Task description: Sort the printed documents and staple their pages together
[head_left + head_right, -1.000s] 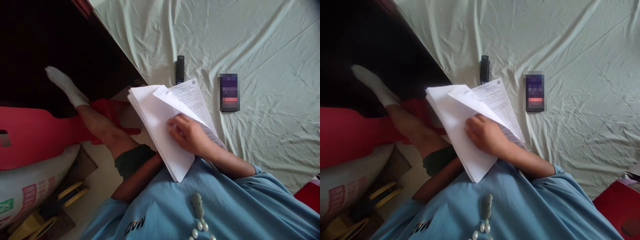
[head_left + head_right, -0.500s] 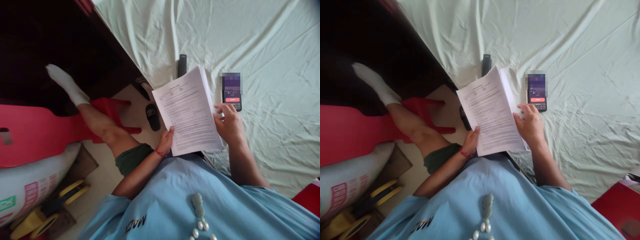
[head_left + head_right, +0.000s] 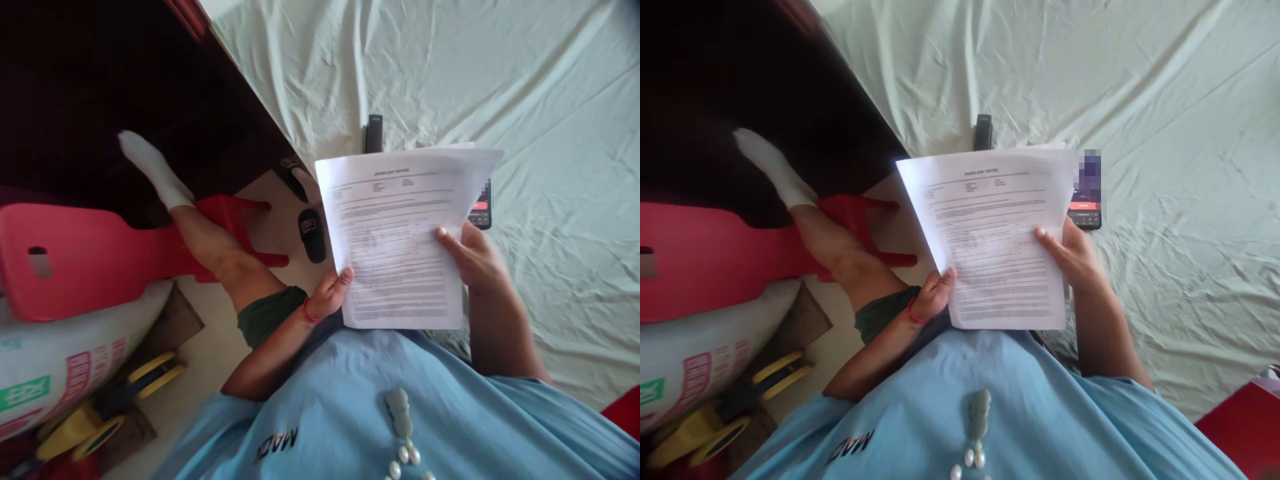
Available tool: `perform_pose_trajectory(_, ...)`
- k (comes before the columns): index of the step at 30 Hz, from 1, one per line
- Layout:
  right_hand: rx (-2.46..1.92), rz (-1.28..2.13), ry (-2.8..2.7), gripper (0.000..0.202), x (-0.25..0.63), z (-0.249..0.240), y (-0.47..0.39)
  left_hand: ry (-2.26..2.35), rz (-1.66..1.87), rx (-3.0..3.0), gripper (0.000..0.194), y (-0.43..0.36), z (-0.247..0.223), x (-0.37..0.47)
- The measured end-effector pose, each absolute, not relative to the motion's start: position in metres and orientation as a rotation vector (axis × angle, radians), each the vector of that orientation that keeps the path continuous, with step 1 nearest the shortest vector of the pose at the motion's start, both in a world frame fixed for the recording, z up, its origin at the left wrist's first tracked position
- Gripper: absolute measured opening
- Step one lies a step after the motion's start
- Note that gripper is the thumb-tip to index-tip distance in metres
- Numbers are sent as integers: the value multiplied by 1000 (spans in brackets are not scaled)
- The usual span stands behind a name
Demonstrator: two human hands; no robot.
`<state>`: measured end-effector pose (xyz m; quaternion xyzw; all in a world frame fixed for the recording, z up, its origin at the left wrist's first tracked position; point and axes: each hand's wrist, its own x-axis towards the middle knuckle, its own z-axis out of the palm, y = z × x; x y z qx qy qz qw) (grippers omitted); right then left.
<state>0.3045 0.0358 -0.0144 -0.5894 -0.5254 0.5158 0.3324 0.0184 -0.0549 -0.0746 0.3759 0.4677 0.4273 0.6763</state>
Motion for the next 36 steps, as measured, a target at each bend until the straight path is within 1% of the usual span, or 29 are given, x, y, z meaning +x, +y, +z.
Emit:
perform_pose_trajectory(3,-1575,1658,-1077,54,301,-13,31,987,941,821,66,-54,-69,19)
perform_pose_trajectory(6,-1587,1737,-953,54,298,-14,28,966,941,792,67,-55,-69,20)
perform_pose_trajectory(8,-1602,1727,-992,55,297,-18,28,968,933,768,67,-56,-72,21)
perform_pose_trajectory(10,-1687,1600,-1143,54,298,-24,29,1016,934,750,66,-57,-75,23)
perform_pose_trajectory(11,-1749,1475,-1250,55,300,-28,30,1053,939,734,65,-56,-77,24)
perform_pose_trajectory(14,-1864,952,-1550,66,303,-38,32,1143,946,647,67,-53,-84,28)
perform_pose_trajectory(16,-1827,639,-1681,69,301,-38,31,1149,930,579,72,-51,-88,30)
perform_pose_trajectory(17,-1780,527,-1734,65,298,-36,29,1146,919,551,74,-52,-90,30)
perform_pose_trajectory(18,-1720,450,-1788,56,294,-32,27,1143,907,530,75,-52,-91,31)
perform_pose_trajectory(20,-1568,397,-1918,34,280,-22,24,1138,871,512,78,-55,-92,31)
perform_pose_trajectory(21,-1474,420,-1995,27,272,-17,23,1134,851,516,78,-56,-92,32)
perform_pose_trajectory(22,-1371,466,-2081,25,263,-14,22,1127,831,532,79,-57,-93,33)
perform_pose_trajectory(26,-1009,675,-2461,35,234,-17,29,1114,787,648,79,-60,-98,38)
perform_pose_trajectory(28,-935,696,-2636,42,228,-28,37,1112,781,695,80,-59,-104,41)
perform_pose_trajectory(31,-1067,606,-2741,48,228,-43,54,1097,790,710,82,-58,-112,43)
perform_pose_trajectory(36,-1415,413,-2591,51,233,-49,79,1068,789,697,81,-58,-113,42)
